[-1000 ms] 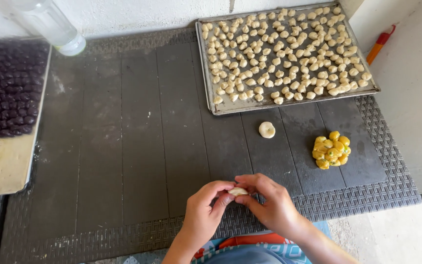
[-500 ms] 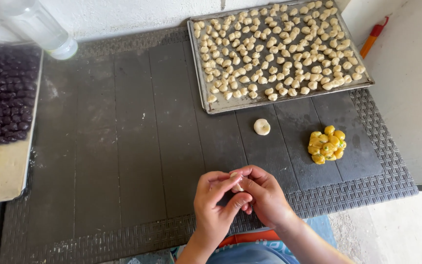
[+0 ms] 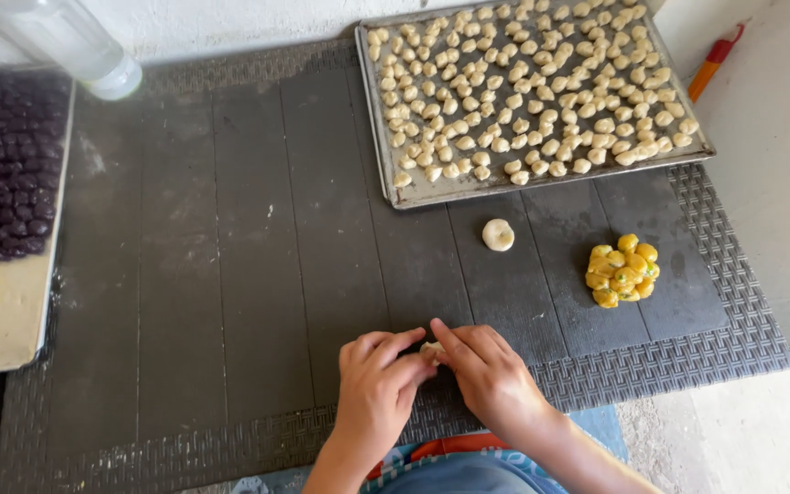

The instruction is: Filling small dough portions with a yellow paste and shaping them into balls on a production table.

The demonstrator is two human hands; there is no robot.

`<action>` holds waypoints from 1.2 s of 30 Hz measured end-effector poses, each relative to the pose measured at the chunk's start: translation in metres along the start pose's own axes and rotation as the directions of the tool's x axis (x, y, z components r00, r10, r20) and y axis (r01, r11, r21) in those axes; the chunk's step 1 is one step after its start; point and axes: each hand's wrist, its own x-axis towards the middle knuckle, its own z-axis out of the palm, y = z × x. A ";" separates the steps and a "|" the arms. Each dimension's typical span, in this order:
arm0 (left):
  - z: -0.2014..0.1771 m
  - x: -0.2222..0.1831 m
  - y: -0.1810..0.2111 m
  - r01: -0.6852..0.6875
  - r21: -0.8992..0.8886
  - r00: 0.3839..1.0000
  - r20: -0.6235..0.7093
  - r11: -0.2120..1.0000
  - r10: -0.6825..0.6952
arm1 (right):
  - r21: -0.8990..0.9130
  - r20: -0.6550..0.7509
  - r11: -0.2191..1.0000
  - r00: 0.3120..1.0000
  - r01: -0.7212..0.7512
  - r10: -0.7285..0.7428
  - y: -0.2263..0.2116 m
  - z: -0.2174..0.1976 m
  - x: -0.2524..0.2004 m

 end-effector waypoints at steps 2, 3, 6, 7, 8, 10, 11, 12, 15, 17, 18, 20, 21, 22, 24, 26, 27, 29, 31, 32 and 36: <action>0.001 0.005 0.013 0.094 -0.057 0.994 -0.056 0.994 -0.098 | 0.060 -0.016 0.998 1.000 0.026 -0.025 -0.006 -0.009 0.003; 0.002 0.010 0.018 0.168 -0.119 0.977 -0.115 0.979 -0.182 | 0.108 -0.046 0.992 0.997 0.059 -0.055 -0.007 -0.013 0.006; 0.007 0.006 0.014 0.107 -0.123 0.985 -0.120 0.987 -0.122 | 0.191 -0.015 0.981 0.999 -0.044 0.047 0.014 0.000 0.004; 0.005 0.005 0.011 0.106 -0.122 0.985 -0.121 0.987 -0.121 | 0.191 -0.017 0.981 0.999 -0.042 0.046 0.024 -0.005 0.019; 0.003 0.004 0.008 0.071 -0.144 0.995 -0.059 0.987 -0.080 | 0.284 0.251 0.924 0.950 -0.258 0.188 0.034 -0.010 0.034; 0.002 0.000 0.006 0.038 -0.169 0.999 0.007 0.985 -0.037 | 0.310 0.511 0.822 0.813 -0.477 0.279 0.043 -0.022 0.068; 0.003 -0.003 0.005 0.044 -0.211 0.998 -0.041 0.976 -0.054 | 0.185 0.706 0.817 0.652 -0.546 0.276 0.043 -0.027 0.089; 0.004 -0.005 0.004 0.047 -0.254 0.993 -0.089 0.966 -0.072 | 0.045 0.853 0.814 0.447 -0.579 0.271 0.043 -0.033 0.110; -0.001 -0.006 0.006 0.117 -0.102 0.988 -0.092 0.988 -0.127 | -0.171 0.878 0.913 0.363 -0.370 0.312 0.021 -0.030 0.125; 0.008 -0.012 0.001 0.108 -0.086 0.992 -0.051 0.990 -0.113 | -0.190 0.871 0.947 0.401 -0.259 0.284 0.029 -0.012 0.100; 0.012 -0.017 -0.001 0.112 -0.069 0.993 -0.015 0.991 -0.114 | -0.206 0.871 0.969 0.426 -0.136 0.245 0.032 -0.002 0.086; 0.008 -0.013 0.001 0.110 -0.086 0.994 0.012 0.990 -0.109 | -0.199 0.902 0.962 0.349 -0.185 0.254 0.022 -0.019 0.109; 0.006 -0.009 0.000 0.099 -0.103 0.995 0.043 0.990 -0.095 | -0.197 0.925 0.950 0.276 -0.241 0.262 0.017 -0.028 0.121; 0.005 -0.010 0.001 0.092 -0.103 0.995 0.045 0.990 -0.088 | -0.198 0.922 0.949 0.281 -0.245 0.265 0.015 -0.033 0.123; 0.004 -0.010 0.000 0.042 -0.123 0.999 0.003 0.992 -0.042 | -0.178 0.925 0.938 0.275 -0.297 0.263 0.013 -0.041 0.128; 0.005 -0.010 -0.005 0.049 -0.119 0.999 -0.013 0.992 -0.051 | -0.136 0.887 0.966 0.409 -0.218 0.217 0.031 -0.017 0.095; 0.006 -0.014 -0.004 0.075 -0.122 0.997 -0.025 0.990 -0.078 | -0.102 0.843 0.986 0.515 -0.132 0.156 0.037 -0.005 0.075; 0.001 -0.014 0.001 0.095 -0.175 0.990 -0.085 0.980 -0.111 | -0.051 0.870 0.963 0.462 -0.266 0.174 0.031 -0.029 0.098; -0.002 -0.010 0.003 0.107 -0.229 0.978 -0.149 0.967 -0.144 | -0.007 0.893 0.921 0.411 -0.389 0.180 0.035 -0.036 0.097; -0.002 -0.010 0.002 0.142 -0.252 0.967 -0.171 0.957 -0.189 | 0.115 0.812 0.969 0.583 -0.219 0.036 0.041 -0.028 0.084; -0.001 -0.012 0.002 0.201 -0.335 0.941 -0.195 0.920 -0.277 | 0.197 0.566 0.968 0.789 0.155 -0.241 0.025 -0.030 0.066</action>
